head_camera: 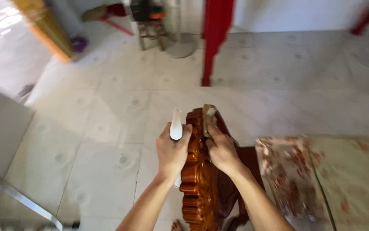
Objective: The person sprays cleaning liquid from a spray bottle onto ornate carved wooden chair backs and wipes them with a cloth, moving around a dining table to clean several chairs one at a time.
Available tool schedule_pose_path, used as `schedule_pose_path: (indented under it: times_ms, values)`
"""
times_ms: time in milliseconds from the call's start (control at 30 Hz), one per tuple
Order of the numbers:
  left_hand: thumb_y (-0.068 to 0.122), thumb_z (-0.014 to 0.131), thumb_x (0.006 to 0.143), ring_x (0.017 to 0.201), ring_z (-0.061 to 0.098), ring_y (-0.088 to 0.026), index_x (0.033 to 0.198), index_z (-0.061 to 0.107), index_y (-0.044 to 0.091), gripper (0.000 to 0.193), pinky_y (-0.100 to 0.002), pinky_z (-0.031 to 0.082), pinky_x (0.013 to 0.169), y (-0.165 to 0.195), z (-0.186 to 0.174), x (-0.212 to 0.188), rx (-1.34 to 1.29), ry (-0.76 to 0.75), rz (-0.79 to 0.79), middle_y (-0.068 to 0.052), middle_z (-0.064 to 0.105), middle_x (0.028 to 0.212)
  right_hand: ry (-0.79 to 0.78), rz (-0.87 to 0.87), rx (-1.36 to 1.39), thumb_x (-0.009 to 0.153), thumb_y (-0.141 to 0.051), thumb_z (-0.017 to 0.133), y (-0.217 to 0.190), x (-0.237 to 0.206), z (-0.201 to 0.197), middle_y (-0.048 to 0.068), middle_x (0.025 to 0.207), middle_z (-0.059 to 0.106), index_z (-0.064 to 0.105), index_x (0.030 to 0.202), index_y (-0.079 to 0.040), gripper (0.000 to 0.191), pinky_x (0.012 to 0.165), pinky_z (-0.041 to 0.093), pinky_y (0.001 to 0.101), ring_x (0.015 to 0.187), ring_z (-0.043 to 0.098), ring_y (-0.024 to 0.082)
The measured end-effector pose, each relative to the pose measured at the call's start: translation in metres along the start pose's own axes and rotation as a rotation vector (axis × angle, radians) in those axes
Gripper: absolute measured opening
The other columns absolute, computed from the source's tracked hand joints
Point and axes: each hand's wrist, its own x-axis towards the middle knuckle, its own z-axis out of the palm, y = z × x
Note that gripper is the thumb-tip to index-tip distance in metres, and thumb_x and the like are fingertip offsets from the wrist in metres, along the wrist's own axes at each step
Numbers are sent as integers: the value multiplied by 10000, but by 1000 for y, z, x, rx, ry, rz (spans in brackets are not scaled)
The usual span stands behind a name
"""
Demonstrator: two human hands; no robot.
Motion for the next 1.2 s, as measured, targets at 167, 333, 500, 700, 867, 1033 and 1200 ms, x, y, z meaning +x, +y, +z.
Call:
schedule_pose_path:
  times_ms: [167, 333, 500, 700, 867, 1033, 1200]
  values:
    - [384, 787, 853, 682, 637, -197, 956, 649, 27, 396, -353, 528, 668, 10, 14, -22, 26, -187, 74, -83, 695, 762, 123, -95, -6, 868, 64, 487, -3, -63, -29, 172, 1613, 374, 419, 1520, -54, 666, 1232, 268, 364, 1502, 352, 316]
    - [394, 781, 889, 836, 633, -182, 993, 624, 19, 420, -345, 516, 769, 18, 36, -43, -92, -247, 196, -90, 665, 942, 139, 22, 56, 888, 16, 505, -15, -131, -52, 163, 1521, 528, 458, 1501, -51, 619, 1183, 381, 352, 1406, 544, 290]
    - [358, 787, 892, 734, 544, -130, 936, 655, 21, 365, -326, 469, 670, 29, 50, -53, -184, -318, 130, -28, 596, 828, 192, 220, -65, 834, -32, 550, -40, -206, -66, 107, 1220, 765, 553, 1461, -118, 633, 869, 564, 349, 906, 727, 214]
    - [294, 819, 839, 602, 414, -89, 825, 711, 58, 260, -308, 353, 555, 44, 61, -54, -270, -458, 22, 47, 488, 616, 335, 67, 152, 915, -100, 485, -51, -238, -74, 163, 1198, 717, 509, 1526, -75, 611, 823, 560, 371, 846, 655, 216]
    - [299, 839, 863, 574, 405, -91, 750, 651, -5, 375, -320, 350, 534, 53, 85, -50, -128, -551, 110, 28, 477, 592, 443, 66, 119, 1098, -313, 448, -34, -212, -93, 261, 1135, 629, 454, 1604, -83, 556, 895, 536, 453, 944, 600, 267]
    - [294, 840, 845, 596, 440, -94, 781, 680, 5, 337, -311, 393, 555, 62, 113, -52, -166, -624, 154, 24, 531, 617, 557, -86, -272, 1098, -238, 677, -29, -196, -121, 284, 1406, 586, 516, 1492, 34, 505, 1026, 436, 517, 1258, 553, 354]
    - [262, 821, 829, 720, 612, -88, 951, 767, 47, 253, -289, 501, 695, 72, 137, -54, -212, -718, 210, 11, 705, 767, 632, 428, -39, 976, -288, 642, -43, -189, -145, 126, 1080, 818, 748, 1229, -107, 329, 895, 558, 372, 951, 752, 234]
